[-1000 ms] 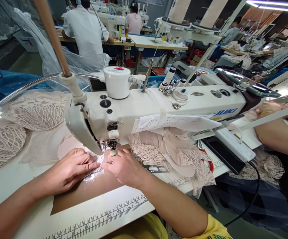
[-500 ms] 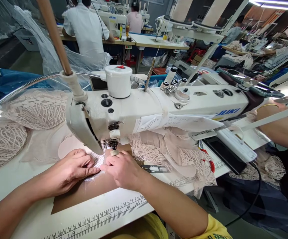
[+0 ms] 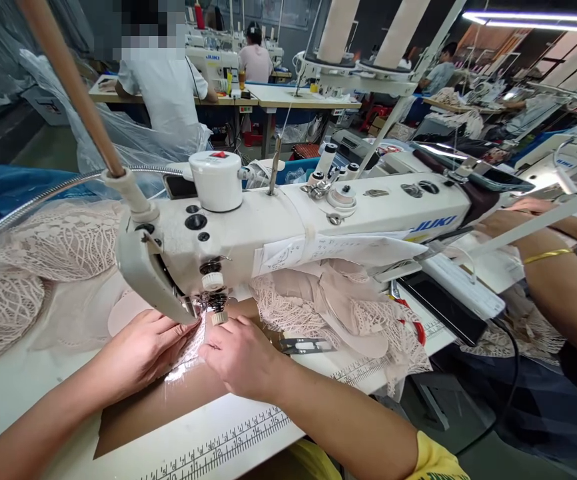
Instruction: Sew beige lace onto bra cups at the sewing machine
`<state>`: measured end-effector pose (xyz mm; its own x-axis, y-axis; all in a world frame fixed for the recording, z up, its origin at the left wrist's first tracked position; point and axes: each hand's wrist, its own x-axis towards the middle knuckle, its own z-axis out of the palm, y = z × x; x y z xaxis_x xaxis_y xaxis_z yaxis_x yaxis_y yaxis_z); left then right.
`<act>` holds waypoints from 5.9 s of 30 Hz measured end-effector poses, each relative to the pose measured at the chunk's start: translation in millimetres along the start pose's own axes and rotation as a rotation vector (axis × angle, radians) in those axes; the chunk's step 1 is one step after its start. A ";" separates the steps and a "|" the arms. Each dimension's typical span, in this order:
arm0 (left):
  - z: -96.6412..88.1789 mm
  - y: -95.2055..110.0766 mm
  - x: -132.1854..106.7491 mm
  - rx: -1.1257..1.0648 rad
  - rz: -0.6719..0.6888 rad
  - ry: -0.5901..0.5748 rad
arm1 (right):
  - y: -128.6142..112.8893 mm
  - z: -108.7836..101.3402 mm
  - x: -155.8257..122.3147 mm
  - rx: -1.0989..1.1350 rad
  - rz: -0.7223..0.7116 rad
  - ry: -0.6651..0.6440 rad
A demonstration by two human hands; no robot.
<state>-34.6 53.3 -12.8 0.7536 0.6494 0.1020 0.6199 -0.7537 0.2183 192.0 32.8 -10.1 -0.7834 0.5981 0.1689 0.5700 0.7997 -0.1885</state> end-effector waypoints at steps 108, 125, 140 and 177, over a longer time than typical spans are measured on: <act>-7.4 22.5 8.5 0.143 -0.094 0.039 | 4.4 1.8 5.0 -0.033 0.183 0.021; -13.1 20.1 8.3 0.134 -0.056 0.065 | 5.7 0.8 -1.4 0.026 0.110 0.005; -3.5 -4.6 11.0 0.183 -0.167 0.153 | 0.0 -0.2 18.9 -0.036 0.290 -0.021; -35.8 50.5 -42.8 -0.508 -0.491 0.173 | 39.9 -34.9 -113.4 -0.155 0.210 0.141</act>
<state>-43.4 -9.0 28.6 0.3427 0.9392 0.0191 0.6685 -0.2581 0.6975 312.2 -1.3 -3.1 -0.6086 0.7436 0.2770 0.7553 0.6498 -0.0851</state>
